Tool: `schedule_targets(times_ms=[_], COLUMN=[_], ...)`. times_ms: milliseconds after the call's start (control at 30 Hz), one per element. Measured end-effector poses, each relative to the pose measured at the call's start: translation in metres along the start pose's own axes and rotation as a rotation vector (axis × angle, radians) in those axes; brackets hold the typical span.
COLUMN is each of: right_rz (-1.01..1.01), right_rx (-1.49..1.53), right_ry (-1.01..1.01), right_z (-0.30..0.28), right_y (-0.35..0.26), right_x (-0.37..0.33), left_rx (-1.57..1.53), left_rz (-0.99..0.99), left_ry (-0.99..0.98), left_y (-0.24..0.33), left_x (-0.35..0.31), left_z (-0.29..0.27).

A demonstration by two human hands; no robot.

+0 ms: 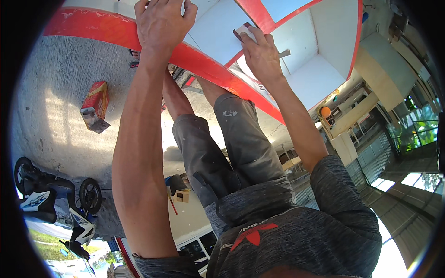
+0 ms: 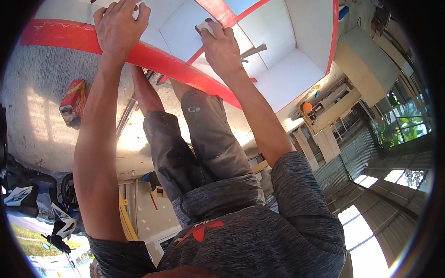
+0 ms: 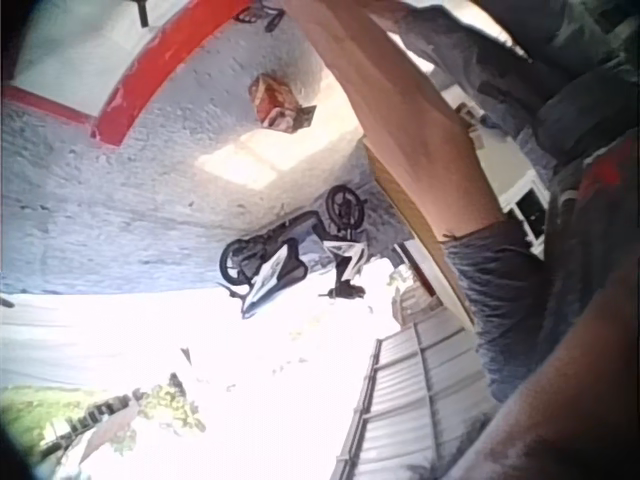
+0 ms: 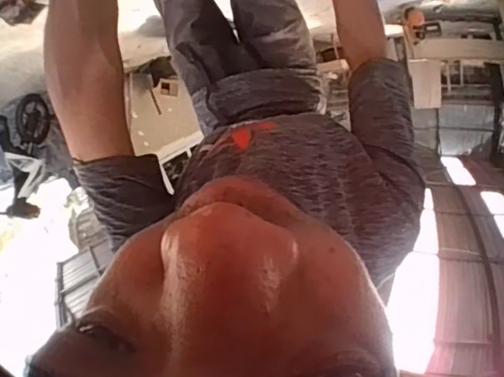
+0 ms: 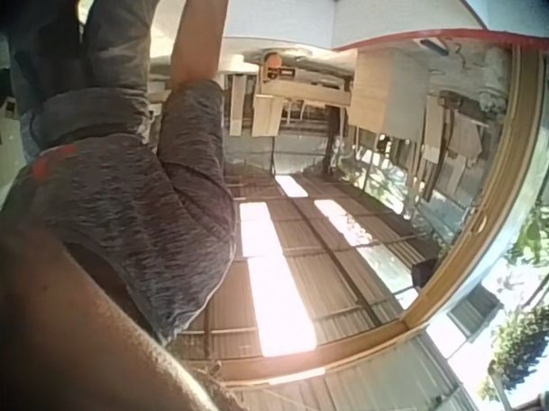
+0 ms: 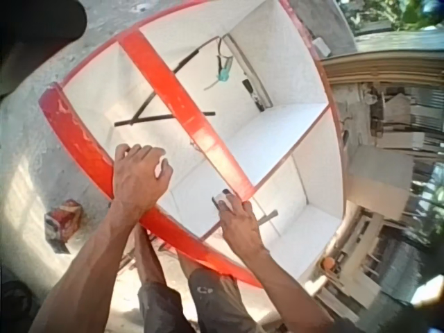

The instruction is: The recorder is sanding the edges and surfaces of a wooden cabinet frame using sandpaper.

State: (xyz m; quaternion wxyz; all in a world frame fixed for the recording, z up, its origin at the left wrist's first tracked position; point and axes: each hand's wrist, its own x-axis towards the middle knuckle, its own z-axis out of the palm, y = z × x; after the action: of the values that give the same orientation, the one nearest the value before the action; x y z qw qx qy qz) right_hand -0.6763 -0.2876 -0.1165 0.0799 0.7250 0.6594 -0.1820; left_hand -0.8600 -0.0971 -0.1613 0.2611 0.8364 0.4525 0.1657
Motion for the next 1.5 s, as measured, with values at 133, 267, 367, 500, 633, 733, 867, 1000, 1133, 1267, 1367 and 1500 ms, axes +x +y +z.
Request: schedule_targets(times_ms=[133,267,367,500,633,733,867,1000,1133,1267,1367,1500], right_rz=[0.020,-0.002,0.006,-0.118,-0.014,-0.106,-0.010,0.022,0.537,0.808,0.559,0.098], right_rx=[0.056,0.024,-0.017,0.050,-0.025,-0.007,0.020,0.232,1.418,1.308,0.813,0.193], right_ry=[-0.132,-0.008,-0.034,-0.024,0.008,-0.050,-0.029,-0.135,0.012,0.311,0.240,0.189], right_z=[-0.010,-0.009,-0.016,-0.009,-0.005,-0.011,-0.002,-0.013,-0.038,-0.063,-0.055,-0.037], right_y=[-0.019,0.009,-0.004,-0.005,0.006,-0.017,0.013,-0.018,-0.007,0.034,0.072,0.105], right_x=[-0.023,0.002,-0.007,-0.021,-0.006,-0.030,0.000,-0.023,-0.079,-0.084,-0.034,0.020], left_rx=[0.015,0.009,0.020,0.188,0.215,0.222,0.211,0.208,0.187,0.034,-0.077,0.043], left_rz=[0.000,0.024,0.011,0.067,0.067,0.063,0.049,0.046,-0.119,-0.163,-0.177,-0.166], left_ry=[0.000,-0.010,-0.004,-0.004,-0.021,0.000,-0.040,-0.039,-0.145,-0.354,-0.688,-0.558], left_y=[-0.002,-0.003,-0.006,-0.025,-0.019,-0.027,-0.023,-0.025,-0.016,0.056,0.107,0.118], left_x=[-0.005,-0.005,-0.004,-0.011,-0.007,-0.012,-0.008,-0.008,-0.015,-0.055,-0.086,-0.096], left_z=[-0.001,-0.001,0.003,0.011,0.013,0.014,0.014,0.010,0.016,0.044,0.070,0.095])
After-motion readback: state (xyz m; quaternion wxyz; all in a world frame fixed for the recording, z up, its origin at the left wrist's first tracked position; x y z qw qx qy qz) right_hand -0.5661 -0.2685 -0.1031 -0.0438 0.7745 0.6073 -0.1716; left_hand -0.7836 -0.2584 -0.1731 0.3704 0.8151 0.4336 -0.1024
